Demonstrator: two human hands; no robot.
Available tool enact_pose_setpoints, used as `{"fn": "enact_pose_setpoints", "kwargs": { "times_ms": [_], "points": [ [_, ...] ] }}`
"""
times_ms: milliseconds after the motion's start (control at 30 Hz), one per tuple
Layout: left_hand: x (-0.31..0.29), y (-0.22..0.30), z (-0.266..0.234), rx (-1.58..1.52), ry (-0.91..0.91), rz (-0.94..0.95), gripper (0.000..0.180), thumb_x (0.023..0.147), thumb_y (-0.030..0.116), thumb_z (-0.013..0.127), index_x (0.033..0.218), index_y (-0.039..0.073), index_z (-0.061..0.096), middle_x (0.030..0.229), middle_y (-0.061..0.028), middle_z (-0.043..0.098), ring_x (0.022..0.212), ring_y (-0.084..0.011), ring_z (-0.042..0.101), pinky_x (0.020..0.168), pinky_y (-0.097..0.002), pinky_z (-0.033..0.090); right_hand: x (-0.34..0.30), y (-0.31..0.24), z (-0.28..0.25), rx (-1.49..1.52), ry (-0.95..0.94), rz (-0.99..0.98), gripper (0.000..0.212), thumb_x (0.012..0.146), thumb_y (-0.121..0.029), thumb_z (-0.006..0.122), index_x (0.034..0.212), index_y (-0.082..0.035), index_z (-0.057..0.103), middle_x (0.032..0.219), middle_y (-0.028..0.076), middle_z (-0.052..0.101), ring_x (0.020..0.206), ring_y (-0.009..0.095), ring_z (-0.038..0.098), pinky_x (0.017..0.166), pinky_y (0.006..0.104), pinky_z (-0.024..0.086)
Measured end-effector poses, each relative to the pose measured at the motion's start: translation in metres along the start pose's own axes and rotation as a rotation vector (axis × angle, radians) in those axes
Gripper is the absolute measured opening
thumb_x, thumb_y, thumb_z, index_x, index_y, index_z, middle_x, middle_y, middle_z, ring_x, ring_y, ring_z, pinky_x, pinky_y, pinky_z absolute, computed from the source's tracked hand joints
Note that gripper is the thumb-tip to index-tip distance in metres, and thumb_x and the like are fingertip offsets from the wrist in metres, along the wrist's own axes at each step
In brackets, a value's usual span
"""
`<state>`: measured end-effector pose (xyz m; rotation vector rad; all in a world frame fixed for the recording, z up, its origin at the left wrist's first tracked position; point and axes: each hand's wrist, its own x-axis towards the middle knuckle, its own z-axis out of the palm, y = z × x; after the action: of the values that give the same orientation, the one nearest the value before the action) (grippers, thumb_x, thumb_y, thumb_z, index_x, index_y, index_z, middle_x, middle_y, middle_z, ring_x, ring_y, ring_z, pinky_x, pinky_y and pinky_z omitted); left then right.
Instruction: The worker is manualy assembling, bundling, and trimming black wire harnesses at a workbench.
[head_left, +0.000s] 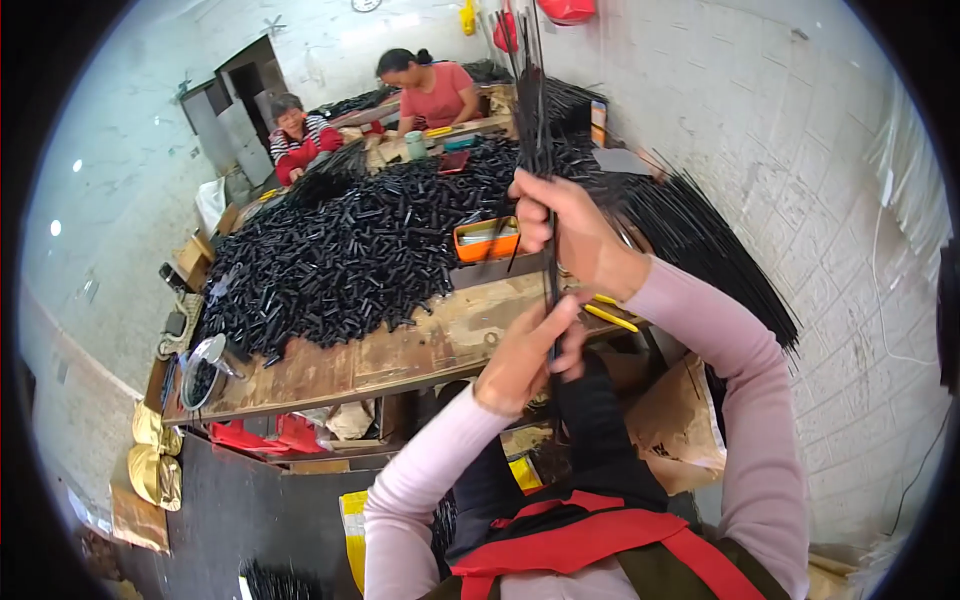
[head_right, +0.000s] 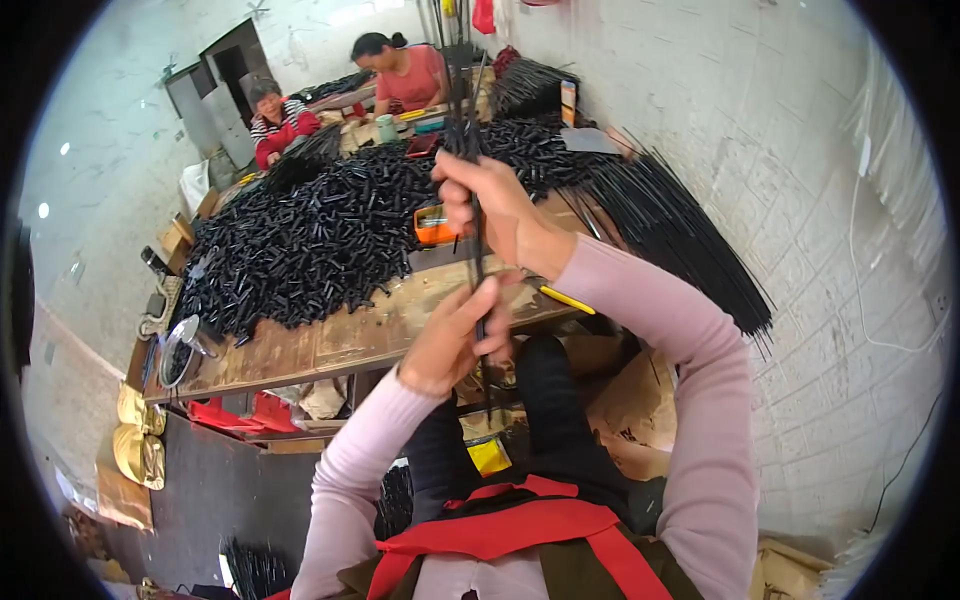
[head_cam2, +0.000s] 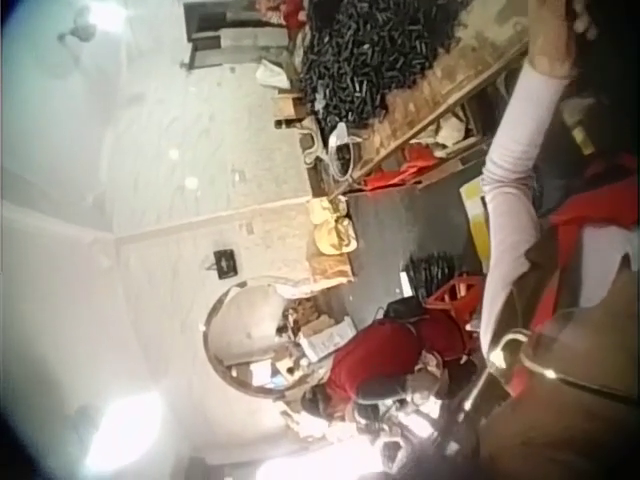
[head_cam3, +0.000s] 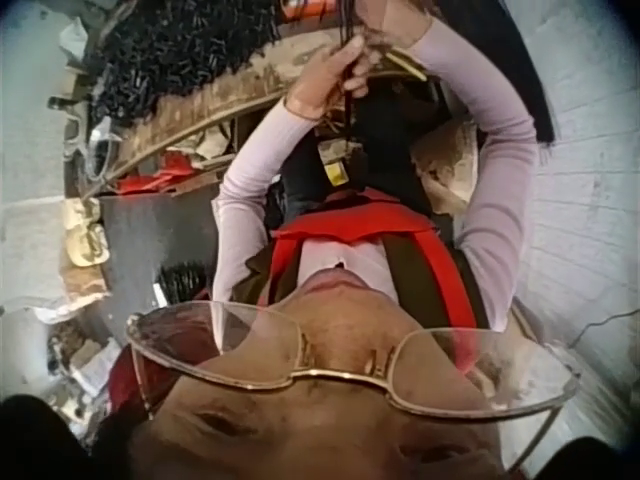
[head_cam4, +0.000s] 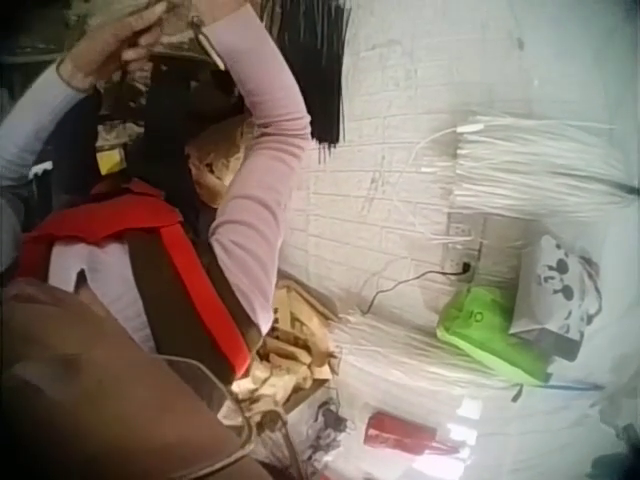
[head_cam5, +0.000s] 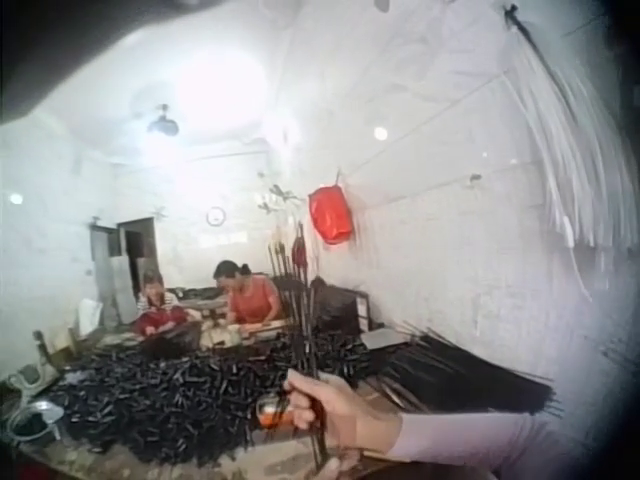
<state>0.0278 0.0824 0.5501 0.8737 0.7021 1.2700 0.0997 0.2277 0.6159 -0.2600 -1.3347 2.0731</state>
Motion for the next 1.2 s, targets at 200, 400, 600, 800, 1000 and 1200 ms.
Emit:
{"fn": "enact_pose_setpoints", "kwargs": {
  "times_ms": [200,400,600,800,1000,1200],
  "points": [
    [-0.069,0.029,-0.042,0.177,0.381,0.187,0.028,0.107,0.03,0.039,0.115,0.006,0.051,0.066,0.0051,0.034,0.045,-0.0038,0.025,0.039,-0.0195,0.019,-0.022,-0.015,-0.007,-0.792,-0.236,0.085,0.032,0.102,-0.03,0.053,0.099,-0.001,0.067,0.097,0.008,0.068,0.089,0.013,0.066,0.059,0.0261,0.052],
    [-0.072,0.015,-0.057,0.185,0.455,0.251,0.024,0.106,0.026,0.044,0.113,0.006,0.053,0.067,0.005,0.037,0.046,-0.0027,0.028,0.04,-0.0188,0.019,0.071,-0.005,0.024,-0.316,0.048,-0.309,0.03,0.099,-0.03,0.058,0.109,-0.003,0.062,0.097,0.005,0.069,0.087,0.016,0.067,0.084,0.029,0.053],
    [-0.084,0.001,-0.049,0.15,0.412,0.247,0.035,0.105,0.028,0.047,0.13,0.004,0.051,0.073,0.0011,0.048,0.047,-0.0048,0.033,0.043,-0.0195,0.025,0.082,0.008,0.044,-0.353,-0.331,-0.08,0.03,0.095,-0.026,0.065,0.115,-0.003,0.062,0.101,0.006,0.069,0.094,0.016,0.068,0.086,0.028,0.053],
    [-0.082,0.004,-0.057,0.246,0.55,0.338,0.028,0.107,0.03,0.039,0.11,0.006,0.053,0.079,-0.0037,0.059,0.049,-0.0067,0.046,0.04,-0.0182,0.027,0.052,-0.004,0.038,-0.664,-0.108,-0.163,0.033,0.092,-0.029,0.067,0.111,-0.002,0.063,0.096,0.007,0.071,0.085,0.014,0.07,0.071,0.0282,0.056],
    [-0.061,-0.011,-0.048,0.113,0.704,0.505,0.022,0.107,0.027,0.042,0.107,0.006,0.049,0.078,-0.0049,0.062,0.046,-0.0079,0.048,0.038,-0.0192,0.03,0.049,-0.018,0.028,-0.842,-0.019,-0.234,0.034,0.09,-0.036,0.069,0.095,-0.002,0.064,0.083,0.008,0.07,0.063,0.012,0.067,0.053,0.0245,0.052],
    [-0.051,-0.018,-0.045,0.202,0.595,0.431,0.02,0.105,0.026,0.046,0.098,0.008,0.046,0.071,-0.0035,0.059,0.043,-0.0062,0.042,0.037,-0.0198,0.026,0.065,-0.01,0.011,-0.83,-0.011,-0.111,0.037,0.087,-0.036,0.074,0.079,-0.002,0.063,0.063,0.006,0.061,0.045,0.011,0.057,0.043,0.0224,0.047]
  ]
}}
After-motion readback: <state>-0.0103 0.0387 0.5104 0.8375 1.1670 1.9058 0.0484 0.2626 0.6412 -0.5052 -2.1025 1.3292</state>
